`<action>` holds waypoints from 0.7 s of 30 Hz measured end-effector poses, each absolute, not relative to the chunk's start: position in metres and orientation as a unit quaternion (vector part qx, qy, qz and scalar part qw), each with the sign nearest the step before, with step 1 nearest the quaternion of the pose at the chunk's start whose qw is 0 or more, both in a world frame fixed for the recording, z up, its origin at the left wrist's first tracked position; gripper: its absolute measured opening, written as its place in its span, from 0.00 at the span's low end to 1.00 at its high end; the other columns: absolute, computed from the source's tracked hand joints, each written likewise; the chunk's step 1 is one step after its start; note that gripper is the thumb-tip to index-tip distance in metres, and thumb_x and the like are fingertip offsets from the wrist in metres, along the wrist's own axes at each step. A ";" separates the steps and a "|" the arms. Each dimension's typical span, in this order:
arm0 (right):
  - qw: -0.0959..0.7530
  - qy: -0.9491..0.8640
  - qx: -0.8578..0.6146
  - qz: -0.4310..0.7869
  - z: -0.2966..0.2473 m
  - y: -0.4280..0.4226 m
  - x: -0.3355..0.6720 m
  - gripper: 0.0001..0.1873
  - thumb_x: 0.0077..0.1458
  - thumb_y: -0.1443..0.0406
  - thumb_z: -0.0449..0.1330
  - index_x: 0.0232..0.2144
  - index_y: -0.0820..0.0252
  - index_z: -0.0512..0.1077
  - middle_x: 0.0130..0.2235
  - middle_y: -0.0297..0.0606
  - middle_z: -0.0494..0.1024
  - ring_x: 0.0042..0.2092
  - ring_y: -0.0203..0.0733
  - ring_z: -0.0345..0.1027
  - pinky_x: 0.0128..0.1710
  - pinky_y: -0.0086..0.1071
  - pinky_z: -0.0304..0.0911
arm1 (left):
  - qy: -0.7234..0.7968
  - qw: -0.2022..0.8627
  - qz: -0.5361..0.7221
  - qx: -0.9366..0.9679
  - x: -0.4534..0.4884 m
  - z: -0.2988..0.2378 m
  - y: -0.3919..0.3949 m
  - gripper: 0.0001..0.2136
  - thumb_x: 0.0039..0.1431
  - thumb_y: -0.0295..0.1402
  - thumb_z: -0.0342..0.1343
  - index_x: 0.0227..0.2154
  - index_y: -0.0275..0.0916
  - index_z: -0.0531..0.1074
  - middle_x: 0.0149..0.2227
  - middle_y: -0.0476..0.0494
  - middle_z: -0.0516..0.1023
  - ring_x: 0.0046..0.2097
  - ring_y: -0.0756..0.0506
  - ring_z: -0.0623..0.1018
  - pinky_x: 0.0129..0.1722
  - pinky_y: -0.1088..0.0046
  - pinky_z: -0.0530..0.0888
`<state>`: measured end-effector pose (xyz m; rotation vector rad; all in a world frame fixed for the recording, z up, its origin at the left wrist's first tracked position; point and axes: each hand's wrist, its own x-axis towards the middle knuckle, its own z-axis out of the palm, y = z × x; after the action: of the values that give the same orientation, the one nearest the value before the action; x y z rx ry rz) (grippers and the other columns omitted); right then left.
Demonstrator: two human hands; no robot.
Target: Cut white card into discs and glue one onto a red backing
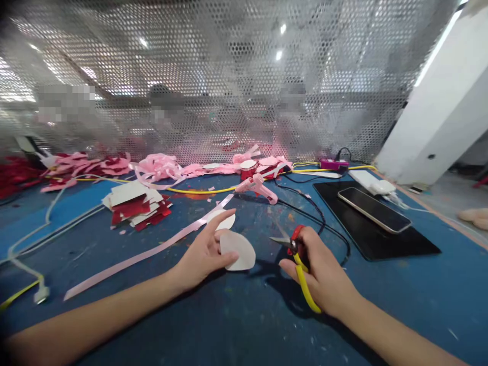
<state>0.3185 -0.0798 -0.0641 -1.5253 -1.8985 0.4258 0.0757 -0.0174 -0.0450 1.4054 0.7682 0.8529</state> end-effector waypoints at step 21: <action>0.272 -0.744 -0.602 0.099 -0.052 -0.087 0.315 0.19 0.50 0.50 0.55 0.32 0.56 0.55 0.28 0.32 0.62 0.27 0.38 0.56 0.26 0.32 0.57 | 0.287 0.709 0.330 0.553 0.117 -0.038 -0.037 0.11 0.50 0.32 0.61 0.36 0.34 0.70 0.28 0.48 0.77 0.27 0.52 0.76 0.28 0.78 0.75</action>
<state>0.3149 -0.0865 -0.0523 -1.6215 -2.0039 0.2662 0.1170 -0.0373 -0.0379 1.2275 0.6378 0.7331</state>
